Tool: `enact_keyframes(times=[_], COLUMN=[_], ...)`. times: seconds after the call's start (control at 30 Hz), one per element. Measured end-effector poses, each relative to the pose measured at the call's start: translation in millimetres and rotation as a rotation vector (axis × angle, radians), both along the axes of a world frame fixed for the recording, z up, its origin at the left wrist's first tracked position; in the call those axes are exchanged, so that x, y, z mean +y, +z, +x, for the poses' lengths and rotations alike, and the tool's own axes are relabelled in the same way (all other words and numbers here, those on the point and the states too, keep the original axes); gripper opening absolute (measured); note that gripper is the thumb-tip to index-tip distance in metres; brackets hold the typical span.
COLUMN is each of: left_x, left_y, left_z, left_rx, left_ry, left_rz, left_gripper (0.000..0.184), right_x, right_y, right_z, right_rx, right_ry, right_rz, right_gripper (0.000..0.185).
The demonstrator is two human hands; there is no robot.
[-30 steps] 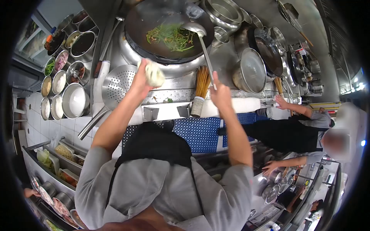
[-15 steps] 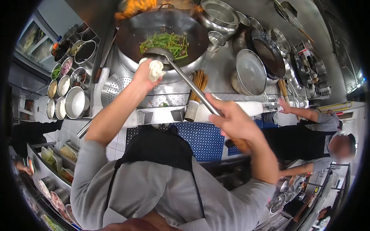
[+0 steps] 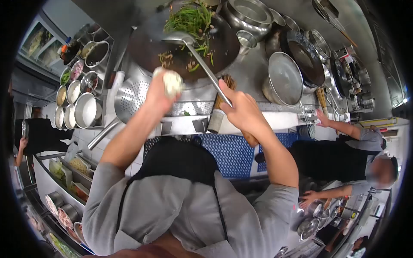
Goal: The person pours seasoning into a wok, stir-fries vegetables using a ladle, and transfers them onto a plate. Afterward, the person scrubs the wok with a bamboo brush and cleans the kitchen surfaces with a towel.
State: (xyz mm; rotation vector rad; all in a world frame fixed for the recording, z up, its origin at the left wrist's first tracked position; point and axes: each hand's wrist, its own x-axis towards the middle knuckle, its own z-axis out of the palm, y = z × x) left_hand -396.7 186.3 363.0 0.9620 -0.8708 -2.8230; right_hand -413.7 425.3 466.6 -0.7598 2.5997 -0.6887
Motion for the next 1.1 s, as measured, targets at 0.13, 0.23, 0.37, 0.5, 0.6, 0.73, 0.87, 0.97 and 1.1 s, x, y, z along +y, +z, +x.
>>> enact_keyframes(times=[0.13,0.23,0.37,0.5,0.6,0.73,0.87,0.97,1.1], left_x=[-32.1,-43.7,-40.2,-39.2,-40.8,-42.4,-40.1,-43.1,-42.7], left_y=[-49.8,-70.7,-70.5,-66.7,-67.0,-67.2,-65.9,-62.1,-60.1], left_z=[-69.2,-86.0,-80.2,-77.2,-78.2,-77.1,-71.1,-75.7,-70.3], left_rx=[-0.081,-0.100,-0.121,-0.105,-0.121,-0.116,-0.108,-0.109,-0.110], left_ry=[-0.052,-0.104,-0.096,-0.126,-0.161,-0.161,-0.165,-0.169,-0.204], left_rz=[-0.075,-0.118,-0.141,-0.167,-0.208,-0.205,-0.208,-0.211,-0.199], left_gripper=[0.014,0.016,0.020,0.020,0.017,0.024,0.025,0.024,0.023], right_x=[26.8,21.7,-16.1,-56.0,-36.8,-26.4,-52.5,-91.8,-108.4], right_y=[12.3,-29.2,-76.5,-122.5,-106.8,-74.2,-81.7,-83.9,-104.1], right_z=[15.0,-18.2,-53.5,-51.7,-45.9,-30.5,-69.8,-103.3,-110.2], right_rx=[-0.130,0.002,-0.169,-0.242,-0.094,0.063,0.167,0.209,0.133], right_ry=[-0.046,-0.105,-0.420,-0.502,-0.296,-0.124,-0.064,-0.126,-0.103], right_rz=[0.077,0.066,-0.326,-0.463,-0.347,-0.125,-0.020,-0.018,-0.145], right_gripper=[0.061,0.063,0.064,0.066,0.062,0.059,0.060,0.060,0.060])
